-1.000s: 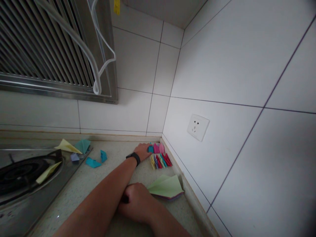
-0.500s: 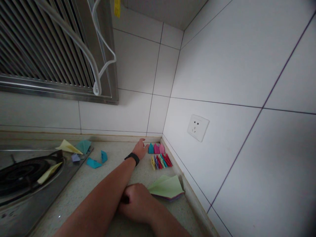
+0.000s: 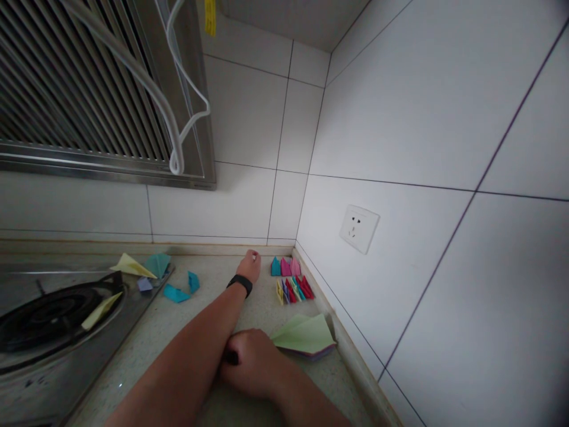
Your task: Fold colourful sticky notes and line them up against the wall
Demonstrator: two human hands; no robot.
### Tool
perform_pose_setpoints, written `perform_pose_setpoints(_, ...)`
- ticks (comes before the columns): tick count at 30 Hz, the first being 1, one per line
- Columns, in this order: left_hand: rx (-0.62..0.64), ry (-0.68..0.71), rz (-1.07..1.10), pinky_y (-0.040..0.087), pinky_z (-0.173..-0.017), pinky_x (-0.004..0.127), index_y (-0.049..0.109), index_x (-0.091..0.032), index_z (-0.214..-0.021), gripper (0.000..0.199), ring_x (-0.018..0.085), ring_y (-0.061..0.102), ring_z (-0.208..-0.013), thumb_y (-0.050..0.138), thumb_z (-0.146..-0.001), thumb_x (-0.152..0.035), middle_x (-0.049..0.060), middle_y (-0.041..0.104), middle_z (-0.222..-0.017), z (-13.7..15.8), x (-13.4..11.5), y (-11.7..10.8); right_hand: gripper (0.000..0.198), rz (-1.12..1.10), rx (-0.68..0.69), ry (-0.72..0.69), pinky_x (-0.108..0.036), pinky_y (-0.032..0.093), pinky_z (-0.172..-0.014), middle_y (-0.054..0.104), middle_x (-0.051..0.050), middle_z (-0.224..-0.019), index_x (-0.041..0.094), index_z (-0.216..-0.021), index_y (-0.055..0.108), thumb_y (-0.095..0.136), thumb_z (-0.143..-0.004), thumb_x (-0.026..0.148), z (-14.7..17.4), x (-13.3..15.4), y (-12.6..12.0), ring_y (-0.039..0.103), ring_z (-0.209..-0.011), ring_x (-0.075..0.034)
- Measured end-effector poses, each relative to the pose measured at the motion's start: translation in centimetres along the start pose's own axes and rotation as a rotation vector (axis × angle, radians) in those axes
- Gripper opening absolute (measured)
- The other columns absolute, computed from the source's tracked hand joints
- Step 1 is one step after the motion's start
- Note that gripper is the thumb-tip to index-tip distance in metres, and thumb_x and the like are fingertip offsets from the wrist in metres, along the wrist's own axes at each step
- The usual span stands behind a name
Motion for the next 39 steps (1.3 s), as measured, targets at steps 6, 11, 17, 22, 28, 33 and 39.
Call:
perform_pose_setpoints(6, -0.025, 0.021, -0.015, 0.041, -0.067, 0.026, 0.061, -0.019, -0.096, 0.027, 0.020, 0.064, -0.081, 0.037, -0.093, -0.032, 0.008, 0.069, -0.086, 0.9, -1.5, -2.1, 0.020, 0.027, -0.019, -0.043, -0.020, 0.036, -0.058, 0.072, -0.005, -0.088, 0.018, -0.088, 0.069, 0.055, -0.078, 0.028, -0.1, 0.2, 0.0, 0.065, -0.075, -0.015)
perform_pose_setpoints(11, -0.013, 0.104, -0.063, 0.040, -0.066, 0.023, 0.061, -0.018, -0.097, 0.032, 0.017, 0.063, -0.083, 0.032, -0.095, -0.028, 0.007, 0.069, -0.090, 3.0, -3.6, -4.6, 0.018, 0.049, -0.036, -0.067, -0.021, 0.035, -0.059, 0.071, -0.003, -0.083, 0.019, -0.084, 0.069, 0.053, -0.079, 0.026, -0.2, 0.7, -0.2, 0.063, -0.071, -0.014)
perform_pose_setpoints(17, 0.080, 0.211, -0.234, 0.037, -0.064, 0.025, 0.062, -0.023, -0.094, 0.028, 0.018, 0.063, -0.074, 0.038, -0.094, -0.036, 0.005, 0.069, -0.080, 9.3, -4.1, -8.2, 0.018, 0.099, -0.058, -0.045, -0.022, 0.034, -0.059, 0.070, -0.003, -0.080, 0.019, -0.084, 0.069, 0.052, -0.080, 0.026, -0.5, 0.5, 0.0, 0.061, -0.071, -0.014)
perform_pose_setpoints(22, 0.176, 0.302, -0.385, 0.039, -0.071, 0.027, 0.064, -0.023, -0.090, 0.016, 0.020, 0.061, -0.081, 0.052, -0.085, -0.033, 0.005, 0.068, -0.084, 15.1, -2.1, -13.0, 0.018, 0.114, -0.056, -0.048, -0.023, 0.033, -0.060, 0.069, -0.003, -0.077, 0.018, -0.080, 0.068, 0.052, -0.079, 0.023, -0.5, 0.7, 0.1, 0.060, -0.070, -0.014)
perform_pose_setpoints(28, 0.117, 0.258, -0.732, 0.040, -0.089, 0.034, 0.065, -0.022, -0.090, 0.017, 0.024, 0.056, -0.099, 0.049, -0.085, -0.026, 0.010, 0.064, -0.097, 11.5, 2.3, -22.7, 0.018, 0.085, -0.083, -0.070, -0.023, 0.034, -0.061, 0.068, -0.003, -0.076, 0.019, -0.081, 0.069, 0.053, -0.079, 0.024, -0.3, 1.4, -0.5, 0.059, -0.070, -0.014)
perform_pose_setpoints(33, 0.093, 0.122, -0.818, 0.036, -0.096, 0.038, 0.067, -0.024, -0.095, 0.021, 0.028, 0.051, -0.111, 0.059, -0.076, -0.020, 0.012, 0.063, -0.109, 5.1, 6.1, -29.5, 0.019, 0.065, -0.062, -0.048, -0.023, 0.034, -0.061, 0.068, -0.003, -0.076, 0.018, -0.082, 0.070, 0.053, -0.080, 0.026, -0.3, 1.4, -0.5, 0.058, -0.069, -0.015)
perform_pose_setpoints(39, 0.177, 0.099, -0.873, 0.033, -0.098, 0.044, 0.068, -0.028, -0.097, 0.034, 0.030, 0.049, -0.114, 0.072, -0.064, -0.024, 0.008, 0.065, -0.112, 2.4, 8.5, -29.6, 0.018, 0.049, -0.083, -0.036, -0.023, 0.035, -0.062, 0.069, -0.002, -0.077, 0.020, -0.083, 0.070, 0.054, -0.079, 0.027, -0.1, 0.7, -0.4, 0.059, -0.069, -0.014)
Point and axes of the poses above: each hand's wrist, its own z-axis away from the middle knuckle, its own y-axis out of the palm, x = y × z, the point moved 6 cm from there along -z, towards the middle knuckle
